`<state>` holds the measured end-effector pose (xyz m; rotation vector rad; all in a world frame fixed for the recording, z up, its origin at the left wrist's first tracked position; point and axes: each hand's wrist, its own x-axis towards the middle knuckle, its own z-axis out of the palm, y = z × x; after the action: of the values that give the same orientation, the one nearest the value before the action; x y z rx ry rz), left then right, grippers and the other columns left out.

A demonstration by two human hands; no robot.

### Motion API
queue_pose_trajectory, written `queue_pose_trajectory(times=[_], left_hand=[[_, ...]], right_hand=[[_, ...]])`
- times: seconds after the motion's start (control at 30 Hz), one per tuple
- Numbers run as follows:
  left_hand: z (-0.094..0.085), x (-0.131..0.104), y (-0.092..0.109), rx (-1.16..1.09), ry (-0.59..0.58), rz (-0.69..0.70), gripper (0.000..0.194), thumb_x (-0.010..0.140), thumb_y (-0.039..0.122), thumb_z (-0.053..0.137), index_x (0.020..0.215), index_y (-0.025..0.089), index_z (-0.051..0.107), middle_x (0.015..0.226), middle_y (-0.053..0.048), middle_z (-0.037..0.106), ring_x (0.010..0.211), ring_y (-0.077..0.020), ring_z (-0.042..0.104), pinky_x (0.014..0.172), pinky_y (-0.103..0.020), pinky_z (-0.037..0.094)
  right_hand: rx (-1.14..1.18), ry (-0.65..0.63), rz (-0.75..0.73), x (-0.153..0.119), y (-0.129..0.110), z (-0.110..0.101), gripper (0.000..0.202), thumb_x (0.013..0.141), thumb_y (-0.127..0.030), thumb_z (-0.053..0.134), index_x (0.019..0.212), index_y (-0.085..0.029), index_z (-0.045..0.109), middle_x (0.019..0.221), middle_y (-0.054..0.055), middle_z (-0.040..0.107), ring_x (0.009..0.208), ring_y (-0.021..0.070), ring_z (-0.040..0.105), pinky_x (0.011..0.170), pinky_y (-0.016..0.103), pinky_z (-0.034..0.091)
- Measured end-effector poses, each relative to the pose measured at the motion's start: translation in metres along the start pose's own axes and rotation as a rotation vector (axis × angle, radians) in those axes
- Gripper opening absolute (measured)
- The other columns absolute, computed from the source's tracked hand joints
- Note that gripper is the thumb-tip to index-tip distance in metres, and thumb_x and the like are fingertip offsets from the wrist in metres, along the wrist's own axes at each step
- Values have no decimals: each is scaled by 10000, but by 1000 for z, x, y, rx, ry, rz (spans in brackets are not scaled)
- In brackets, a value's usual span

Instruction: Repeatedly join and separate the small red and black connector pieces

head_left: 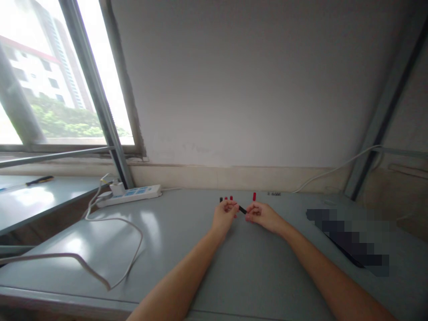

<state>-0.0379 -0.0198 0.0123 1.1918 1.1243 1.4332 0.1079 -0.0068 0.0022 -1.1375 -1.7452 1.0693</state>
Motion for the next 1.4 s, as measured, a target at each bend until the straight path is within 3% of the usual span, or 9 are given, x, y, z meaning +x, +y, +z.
queue_pose_trajectory(times=[0.23,0.37,0.6,0.97,1.07,1.17,1.3,1.4], left_hand=[[0,-1,-1,17,-76,-14,103,623,194,625,701,130,609,590,-8,593,455,-56,470,393,-159,311],[-3,1,-2,-26,-21,-39,217,656,260,599,820,118,605,663,-31,612,453,-57,474,372,-164,286],[-11,7,-1,-157,138,-115,212,644,306,586,738,121,545,642,-3,569,429,-40,455,388,-170,273],[-10,5,-1,-131,125,-149,135,685,250,516,721,122,538,616,2,560,429,-48,438,409,-181,272],[-9,8,-4,-24,99,-93,120,711,240,487,688,132,533,605,1,555,441,-60,440,432,-187,295],[-7,9,-11,209,77,87,107,718,194,472,651,142,537,583,-1,543,490,-80,460,508,-205,347],[-5,5,-21,576,7,383,93,710,171,489,704,163,581,643,-19,578,579,-112,484,599,-233,365],[-3,1,-24,677,-62,436,122,718,168,477,739,170,597,684,-35,597,616,-127,497,628,-245,372]], right_hand=[[-457,83,-130,8,-1,9,34,625,-132,545,644,-160,545,620,-2,572,606,118,507,591,232,373],[-624,146,-71,19,-1,11,20,644,-158,557,662,-162,566,675,14,606,650,130,527,603,236,363],[-701,285,101,37,2,18,122,683,-230,570,791,-184,604,791,37,637,753,163,561,618,257,356],[-792,316,159,47,8,31,184,722,-321,543,857,-216,611,871,55,641,884,205,562,709,306,378],[-806,293,162,45,5,30,203,725,-347,537,852,-210,618,881,63,641,889,208,562,714,310,382],[-836,268,153,41,4,23,214,712,-376,549,830,-215,627,901,63,640,902,220,554,726,327,379],[-887,277,159,34,6,3,167,731,-340,523,768,-225,638,875,56,649,886,219,560,723,326,374],[-909,352,198,29,10,-15,186,762,-276,461,740,-218,636,858,62,655,866,214,572,704,316,378]])
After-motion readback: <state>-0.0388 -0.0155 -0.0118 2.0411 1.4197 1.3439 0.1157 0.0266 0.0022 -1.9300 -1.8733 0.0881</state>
